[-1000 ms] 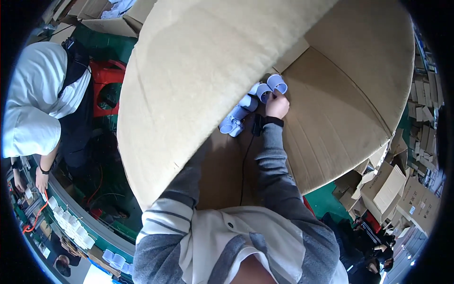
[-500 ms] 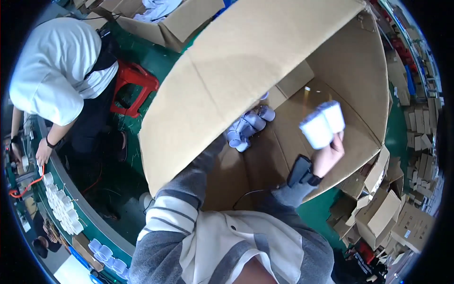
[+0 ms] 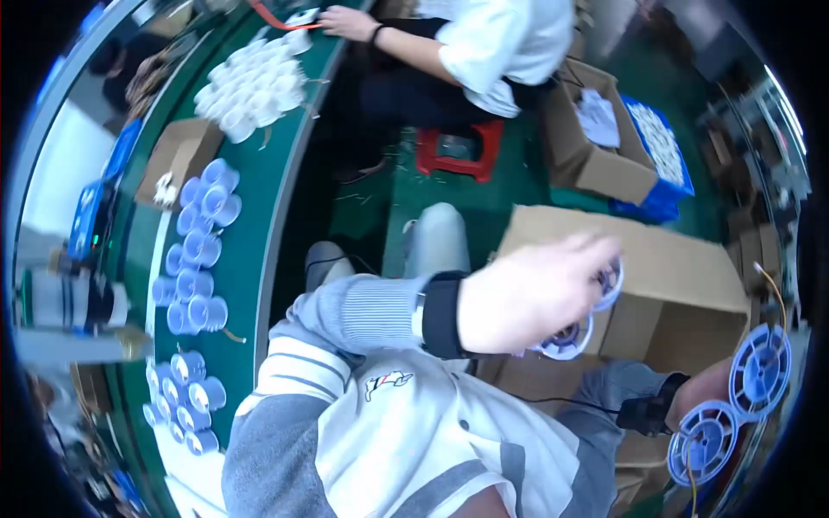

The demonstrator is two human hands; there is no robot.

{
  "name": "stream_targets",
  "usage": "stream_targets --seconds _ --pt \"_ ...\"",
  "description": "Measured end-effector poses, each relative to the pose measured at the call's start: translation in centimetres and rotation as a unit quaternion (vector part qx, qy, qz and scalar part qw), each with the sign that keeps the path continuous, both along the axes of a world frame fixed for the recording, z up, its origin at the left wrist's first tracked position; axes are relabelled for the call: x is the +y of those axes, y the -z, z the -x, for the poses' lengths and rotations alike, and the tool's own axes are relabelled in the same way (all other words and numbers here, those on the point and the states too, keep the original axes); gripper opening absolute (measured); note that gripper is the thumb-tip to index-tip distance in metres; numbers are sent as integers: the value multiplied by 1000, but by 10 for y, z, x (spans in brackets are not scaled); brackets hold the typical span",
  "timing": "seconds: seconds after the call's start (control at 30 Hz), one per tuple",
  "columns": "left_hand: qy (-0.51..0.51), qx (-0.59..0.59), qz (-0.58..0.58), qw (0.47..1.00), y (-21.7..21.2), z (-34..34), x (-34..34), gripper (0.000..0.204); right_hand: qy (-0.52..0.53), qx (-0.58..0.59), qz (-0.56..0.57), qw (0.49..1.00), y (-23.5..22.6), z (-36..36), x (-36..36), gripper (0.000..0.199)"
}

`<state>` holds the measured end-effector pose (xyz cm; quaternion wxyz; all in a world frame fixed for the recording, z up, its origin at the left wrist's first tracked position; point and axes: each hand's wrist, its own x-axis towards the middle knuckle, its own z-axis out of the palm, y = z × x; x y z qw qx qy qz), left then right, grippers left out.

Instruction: The person picks up fan blades from a box and inserts them into fan housings, then gathers the assembled fans and places them into a large cardboard box.

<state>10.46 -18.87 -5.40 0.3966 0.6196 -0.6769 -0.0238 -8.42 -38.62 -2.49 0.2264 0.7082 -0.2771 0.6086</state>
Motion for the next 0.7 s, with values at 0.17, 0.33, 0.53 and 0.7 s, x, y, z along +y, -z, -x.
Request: stream_targets --seconds 0.17,0.33,0.53,0.7 --pt "-474 -57 55 877 7 -29 149 20 -660 331 -239 630 -32 -163 84 35" --pt "-725 -53 -5 687 54 -14 237 16 -730 464 -36 501 27 -296 220 12" --pt "-803 -78 -172 565 89 -34 278 20 -709 499 60 495 112 -348 331 15" --pt "-835 -105 -197 503 104 -61 294 20 -706 517 -18 483 143 -374 373 20"
